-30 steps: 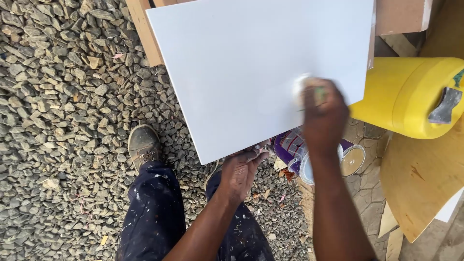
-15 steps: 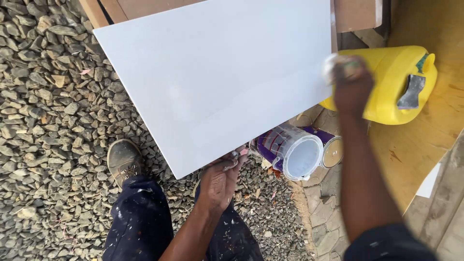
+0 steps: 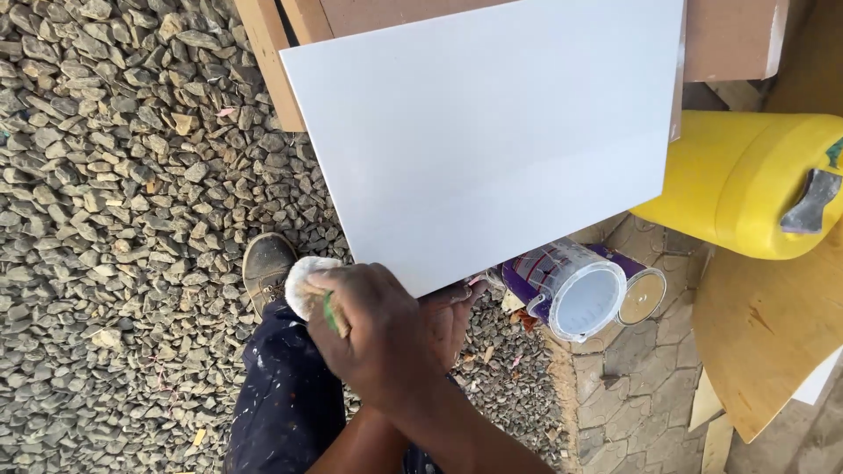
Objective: Applying white paint to furniture panels using a sponge applicator and a bucket of paint in an outdoor workshop.
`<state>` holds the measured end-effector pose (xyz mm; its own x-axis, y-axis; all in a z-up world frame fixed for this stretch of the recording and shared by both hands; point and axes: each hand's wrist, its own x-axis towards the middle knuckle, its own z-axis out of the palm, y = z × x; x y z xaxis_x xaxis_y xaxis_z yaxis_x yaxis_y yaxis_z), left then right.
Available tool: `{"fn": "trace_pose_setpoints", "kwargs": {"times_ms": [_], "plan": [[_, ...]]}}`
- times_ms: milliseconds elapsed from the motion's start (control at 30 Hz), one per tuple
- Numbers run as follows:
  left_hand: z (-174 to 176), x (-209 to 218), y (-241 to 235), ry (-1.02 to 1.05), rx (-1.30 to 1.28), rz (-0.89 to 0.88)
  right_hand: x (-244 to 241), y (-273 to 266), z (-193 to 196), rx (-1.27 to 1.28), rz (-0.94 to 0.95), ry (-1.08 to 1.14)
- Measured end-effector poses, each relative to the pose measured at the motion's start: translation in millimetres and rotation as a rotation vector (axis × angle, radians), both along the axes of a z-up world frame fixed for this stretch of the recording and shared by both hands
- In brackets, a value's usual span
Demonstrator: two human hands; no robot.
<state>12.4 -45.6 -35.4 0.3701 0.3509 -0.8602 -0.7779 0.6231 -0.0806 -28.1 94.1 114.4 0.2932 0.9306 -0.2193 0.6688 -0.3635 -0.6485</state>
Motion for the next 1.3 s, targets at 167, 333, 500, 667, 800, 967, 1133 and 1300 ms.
{"fn": "trace_pose_setpoints", "kwargs": {"times_ms": [167,333,500,667,800,967,1133,1300], "plan": [[-11,-45,-14,0.383,0.595,-0.924,80,-24,-22,0.109,-0.097,-0.228],[61,-24,62,0.037,-0.151,-0.260,334,-79,-59,0.058,-0.233,-0.590],[52,-25,52,-0.233,0.607,0.076,516,-122,-83,0.140,-0.609,-0.336],[78,-19,77,-0.013,-0.235,-0.313,278,-48,-50,0.102,-0.308,-0.356],[81,-22,87,-0.041,-0.164,-0.243,68,11,-20,0.008,-0.449,-0.154],[87,-32,71,0.057,0.101,-0.479,-4,16,-7,0.140,-0.045,-0.240],[44,-24,30,0.106,0.165,-0.588,169,-8,-36,0.046,-0.186,-0.601],[50,-32,38,-0.209,0.954,0.036,450,-80,-68,0.035,-0.280,-0.808]]}}
